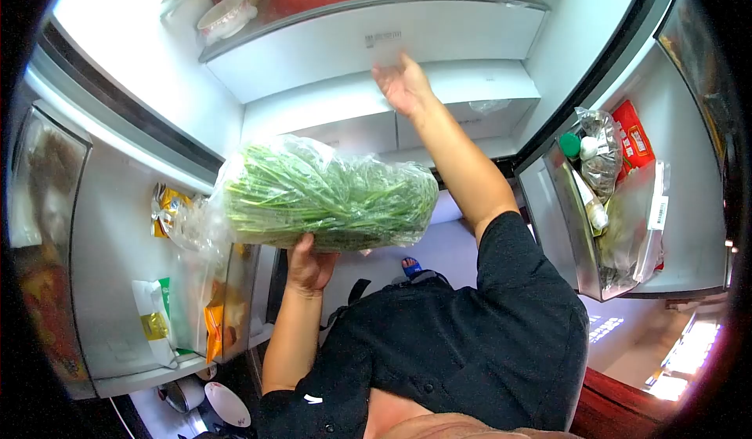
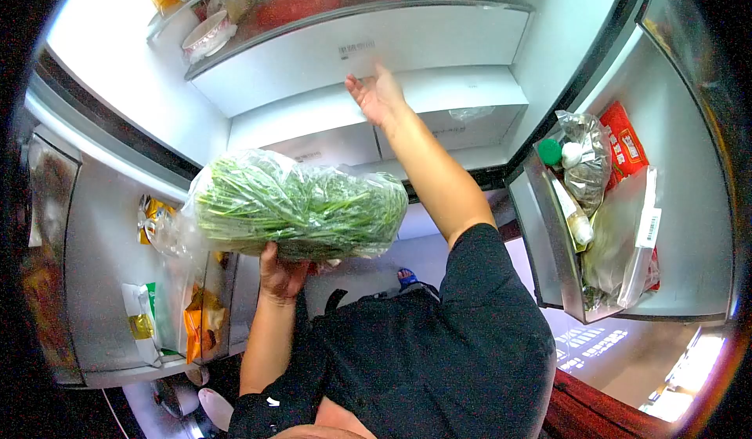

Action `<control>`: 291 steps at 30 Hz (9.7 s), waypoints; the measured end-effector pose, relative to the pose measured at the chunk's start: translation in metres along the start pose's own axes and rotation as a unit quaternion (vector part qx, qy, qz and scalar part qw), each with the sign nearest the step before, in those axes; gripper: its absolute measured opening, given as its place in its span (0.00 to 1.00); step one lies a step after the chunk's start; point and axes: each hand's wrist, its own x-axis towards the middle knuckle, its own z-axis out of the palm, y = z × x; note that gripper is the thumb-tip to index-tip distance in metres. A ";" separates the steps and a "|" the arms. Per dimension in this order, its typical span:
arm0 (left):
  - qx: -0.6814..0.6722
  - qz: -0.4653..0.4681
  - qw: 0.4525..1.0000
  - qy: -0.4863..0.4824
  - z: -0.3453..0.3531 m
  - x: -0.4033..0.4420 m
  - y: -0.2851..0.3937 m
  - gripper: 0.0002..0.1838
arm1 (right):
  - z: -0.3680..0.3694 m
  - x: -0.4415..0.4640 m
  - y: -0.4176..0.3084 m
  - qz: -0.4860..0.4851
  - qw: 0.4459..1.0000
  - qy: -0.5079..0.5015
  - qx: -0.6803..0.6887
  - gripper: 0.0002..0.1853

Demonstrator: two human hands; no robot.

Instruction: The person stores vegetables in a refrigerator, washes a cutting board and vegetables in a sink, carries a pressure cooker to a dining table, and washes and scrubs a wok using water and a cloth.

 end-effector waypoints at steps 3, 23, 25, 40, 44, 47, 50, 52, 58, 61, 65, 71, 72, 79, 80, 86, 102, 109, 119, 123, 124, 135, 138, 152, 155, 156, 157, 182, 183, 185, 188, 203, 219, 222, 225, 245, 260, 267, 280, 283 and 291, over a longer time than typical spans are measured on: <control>-0.070 -0.041 0.997 0.000 0.015 0.003 0.010 0.34 | 0.009 -0.016 0.003 -0.035 0.999 0.002 -0.033 0.20; -0.126 0.093 0.966 -0.204 0.110 0.081 0.072 0.39 | 0.042 -0.109 0.026 -0.055 0.988 0.116 -0.081 0.22; -0.105 0.143 0.974 -0.140 0.137 0.093 0.073 0.37 | 0.028 -0.119 0.011 -0.059 0.990 0.102 -0.077 0.21; -0.167 0.047 0.983 -0.061 0.304 0.247 0.068 0.31 | 0.008 -0.130 -0.060 -0.009 0.987 0.137 -0.088 0.16; -0.171 0.052 0.984 -0.005 0.299 0.257 0.078 0.29 | 0.009 -0.124 -0.049 -0.024 0.988 0.118 -0.095 0.19; -0.179 -0.011 0.983 0.037 0.290 0.264 0.084 0.27 | 0.011 -0.122 -0.043 -0.025 0.988 0.116 -0.103 0.19; -0.037 -0.006 0.999 0.025 0.273 0.245 0.099 0.27 | 0.017 -0.122 -0.031 -0.023 0.986 0.122 -0.115 0.20; 0.007 -0.027 0.999 0.016 0.269 0.223 0.107 0.27 | 0.022 -0.124 -0.024 -0.040 0.980 0.144 -0.129 0.22; 0.072 0.007 0.997 0.005 0.238 0.140 0.119 0.25 | 0.027 -0.146 0.000 0.037 0.941 0.088 -0.324 0.22; 0.130 0.027 0.991 0.000 0.204 0.090 0.116 0.25 | 0.060 -0.172 0.020 0.059 0.898 -0.017 -0.435 0.18; 0.274 0.035 0.960 0.043 0.131 0.017 0.089 0.18 | 0.156 -0.179 0.020 -0.378 0.583 -0.298 -0.654 0.13; 0.376 0.037 0.925 0.045 0.026 -0.105 0.091 0.17 | 0.241 -0.141 0.068 -0.509 0.155 -0.268 -0.803 0.20; 0.360 0.029 0.931 0.054 0.006 -0.124 0.094 0.17 | 0.237 -0.124 0.071 -0.476 0.151 -0.241 -0.832 0.20; 0.328 0.025 0.937 0.116 -0.085 -0.242 0.097 0.17 | 0.241 -0.104 0.083 -0.068 0.169 -0.052 -0.982 0.33; 0.320 0.039 0.938 0.126 -0.092 -0.252 0.098 0.17 | 0.237 -0.101 0.085 -0.085 0.172 -0.048 -0.980 0.33; 0.326 0.105 0.928 0.149 -0.121 -0.293 0.104 0.16 | 0.276 -0.126 0.114 0.092 0.199 -0.107 -0.970 0.22; 0.287 0.099 0.919 0.251 -0.140 -0.313 0.112 0.15 | 0.277 -0.099 0.123 -0.156 0.002 -0.145 -0.977 0.43; 0.277 0.102 0.922 0.250 -0.138 -0.311 0.109 0.15 | 0.292 -0.096 0.125 0.020 0.047 -0.144 -0.988 0.47; 0.277 0.100 0.915 0.276 -0.118 -0.310 0.106 0.15 | 0.302 -0.126 0.093 0.023 0.162 -0.160 -0.973 0.49; 0.264 0.101 0.916 0.286 -0.103 -0.305 0.109 0.15 | 0.311 -0.164 0.095 -0.084 0.121 -0.037 -0.988 0.37; 0.269 0.097 0.913 0.292 -0.101 -0.304 0.109 0.15 | 0.301 -0.171 0.096 -0.177 0.102 -0.051 -0.978 0.36; 0.298 0.086 0.900 0.306 -0.064 -0.281 0.095 0.14 | 0.278 -0.187 0.035 0.021 0.275 -0.098 -0.956 0.44; 0.293 0.074 0.902 0.307 -0.063 -0.276 0.092 0.14 | 0.272 -0.184 0.027 0.029 0.268 -0.088 -0.959 0.49; 0.293 0.078 0.905 0.298 -0.058 -0.286 0.077 0.15 | 0.229 -0.209 0.011 -0.275 0.129 -0.082 -0.949 0.40; 0.320 0.071 0.901 0.285 -0.071 -0.293 0.072 0.17 | 0.224 -0.223 0.008 -0.232 0.144 -0.057 -0.960 0.33; 0.320 0.071 0.901 0.284 -0.069 -0.293 0.072 0.17 | 0.221 -0.228 0.007 -0.226 0.185 -0.049 -0.955 0.31; 0.328 0.069 0.898 0.284 -0.064 -0.295 0.072 0.17 | 0.214 -0.229 0.005 -0.226 0.186 -0.047 -0.955 0.31; 0.318 0.091 0.881 0.337 -0.016 -0.300 0.044 0.17 | 0.174 -0.161 -0.035 -0.554 0.154 -0.010 -0.818 0.38; 0.314 0.094 0.880 0.345 -0.015 -0.305 0.044 0.17 | 0.176 -0.157 -0.034 -0.557 0.168 -0.001 -0.813 0.39; 0.302 0.092 0.876 0.364 -0.014 -0.314 0.047 0.17 | 0.180 -0.147 -0.030 -0.560 0.176 -0.015 -0.809 0.42; 0.276 0.099 0.872 0.392 -0.032 -0.333 0.051 0.17 | 0.188 -0.140 -0.017 -0.511 0.191 0.017 -0.838 0.44; 0.226 0.354 0.553 0.720 -0.121 -0.437 0.122 0.23 | 0.130 -0.252 0.202 -0.499 0.380 -0.073 -0.775 0.33; 0.048 0.332 0.845 0.417 -0.193 -0.458 0.216 0.42 | -0.072 -0.521 0.346 -0.200 0.452 0.011 -0.869 0.19; -0.017 0.345 0.877 0.335 -0.191 -0.465 0.205 0.43 | -0.112 -0.581 0.328 -0.171 0.441 0.091 -0.876 0.19; 0.028 0.375 0.880 0.289 -0.196 -0.478 0.186 0.41 | -0.143 -0.636 0.300 -0.120 0.448 0.183 -0.867 0.19; 0.366 0.392 0.706 0.462 -0.062 -0.628 -0.073 0.33 | -0.325 -1.016 0.210 0.139 0.421 0.422 -0.791 0.32; 0.359 0.416 0.783 0.292 0.001 -0.723 -0.250 0.35 | -0.487 -1.179 0.202 -0.091 0.490 0.536 -0.681 0.36; 0.430 0.324 0.800 0.265 0.018 -0.737 -0.274 0.36 | -0.440 -1.182 0.154 -0.336 0.577 0.451 -0.592 0.42; 0.338 0.125 0.933 0.013 0.039 -0.665 -0.196 0.49 | -0.434 -1.167 0.223 -0.370 0.612 0.415 -0.562 0.42; 0.340 0.124 0.932 0.007 0.060 -0.676 -0.175 0.50 | -0.404 -1.200 0.246 -0.340 0.649 0.384 -0.562 0.40; 0.301 0.050 0.952 -0.016 -0.019 -0.663 0.099 0.45 | -0.100 -1.121 0.501 -0.225 0.732 0.306 -0.566 0.31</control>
